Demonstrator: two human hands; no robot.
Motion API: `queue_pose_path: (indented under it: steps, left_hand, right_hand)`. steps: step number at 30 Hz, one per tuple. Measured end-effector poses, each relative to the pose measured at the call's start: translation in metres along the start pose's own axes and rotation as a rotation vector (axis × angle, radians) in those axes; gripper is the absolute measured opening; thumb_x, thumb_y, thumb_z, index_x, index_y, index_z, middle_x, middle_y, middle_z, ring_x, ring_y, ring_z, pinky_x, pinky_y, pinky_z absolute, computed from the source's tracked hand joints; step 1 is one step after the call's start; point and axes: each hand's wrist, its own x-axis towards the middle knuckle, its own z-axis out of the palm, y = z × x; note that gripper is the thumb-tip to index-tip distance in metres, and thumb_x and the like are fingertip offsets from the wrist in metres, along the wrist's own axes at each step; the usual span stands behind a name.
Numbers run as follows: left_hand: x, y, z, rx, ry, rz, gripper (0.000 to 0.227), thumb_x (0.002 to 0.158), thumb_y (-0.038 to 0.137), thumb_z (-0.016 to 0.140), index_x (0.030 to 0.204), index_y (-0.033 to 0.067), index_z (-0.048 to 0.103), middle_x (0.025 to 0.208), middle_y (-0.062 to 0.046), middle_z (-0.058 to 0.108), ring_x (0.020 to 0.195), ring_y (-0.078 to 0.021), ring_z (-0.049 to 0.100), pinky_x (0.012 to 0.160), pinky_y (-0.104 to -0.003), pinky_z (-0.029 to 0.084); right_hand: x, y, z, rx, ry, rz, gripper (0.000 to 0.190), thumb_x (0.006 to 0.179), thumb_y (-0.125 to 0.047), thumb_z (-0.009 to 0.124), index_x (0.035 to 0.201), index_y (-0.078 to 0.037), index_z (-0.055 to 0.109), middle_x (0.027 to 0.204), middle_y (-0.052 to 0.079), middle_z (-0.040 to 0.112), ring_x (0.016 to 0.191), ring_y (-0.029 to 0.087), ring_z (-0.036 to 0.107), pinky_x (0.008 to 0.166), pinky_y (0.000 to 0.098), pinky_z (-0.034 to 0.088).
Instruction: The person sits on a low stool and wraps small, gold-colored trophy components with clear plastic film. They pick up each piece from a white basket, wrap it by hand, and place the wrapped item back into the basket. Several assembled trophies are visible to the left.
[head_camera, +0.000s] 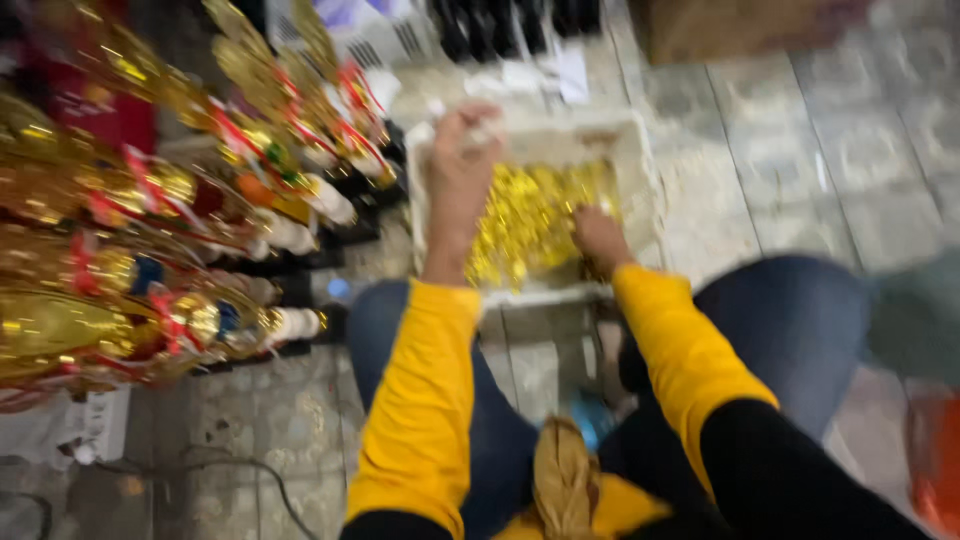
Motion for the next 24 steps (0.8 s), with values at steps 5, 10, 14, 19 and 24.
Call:
queue_pose_path:
  steps: [5,10,14,19,24]
  left_hand:
    - [-0.004,0.004,0.018,-0.015,-0.065,-0.084,0.026,0.080,0.011,0.063,0.105,0.0170,0.062,0.105,-0.004,0.061,0.104,-0.0206,0.057,0.087,-0.035,0.050]
    - [-0.006,0.020,0.017,0.059,-0.191,-0.001,0.024,0.080,0.011,0.064,0.101,0.0210,0.062,0.105,0.001,0.056,0.103,-0.0204,0.056,0.091,-0.034,0.047]
    - [-0.005,0.019,0.020,0.087,-0.275,-0.058,0.020,0.082,0.017,0.064,0.102,0.0213,0.062,0.106,0.000,0.055,0.102,-0.0208,0.056,0.091,-0.035,0.046]
    - [-0.004,0.022,0.020,0.087,-0.297,-0.041,0.018,0.082,0.018,0.063,0.099,0.0182,0.061,0.102,-0.005,0.055,0.101,-0.0283,0.058,0.093,-0.040,0.045]
    - [-0.004,0.016,0.024,0.151,-0.287,-0.026,0.018,0.080,0.023,0.064,0.097,0.0193,0.062,0.097,-0.006,0.056,0.098,-0.0281,0.058,0.091,-0.040,0.046]
  right_hand:
    - [0.032,-0.007,0.026,-0.123,-0.145,0.065,0.037,0.086,-0.024,0.053,0.119,-0.010,0.060,0.124,0.014,0.052,0.110,0.031,0.055,0.084,0.0434,0.052]
    - [0.044,0.005,0.070,-0.432,-0.356,0.115,0.033,0.088,-0.031,0.044,0.111,-0.018,0.063,0.142,0.000,0.034,0.128,0.027,0.033,0.096,0.0507,0.039]
    - [0.065,0.040,0.126,-0.402,-0.456,0.113,0.039,0.088,-0.045,0.046,0.122,-0.027,0.056,0.135,-0.001,0.041,0.130,0.026,0.032,0.101,0.0580,0.031]
    - [0.087,0.006,0.026,-0.265,-0.489,0.278,0.033,0.093,-0.030,0.038,0.115,-0.020,0.061,0.124,-0.001,0.058,0.123,0.018,0.048,0.106,0.0551,0.024]
    - [0.146,0.032,-0.010,0.050,-0.438,0.301,0.034,0.081,-0.019,0.058,0.110,-0.002,0.065,0.114,0.015,0.067,0.115,0.027,0.059,0.099,0.0419,0.044]
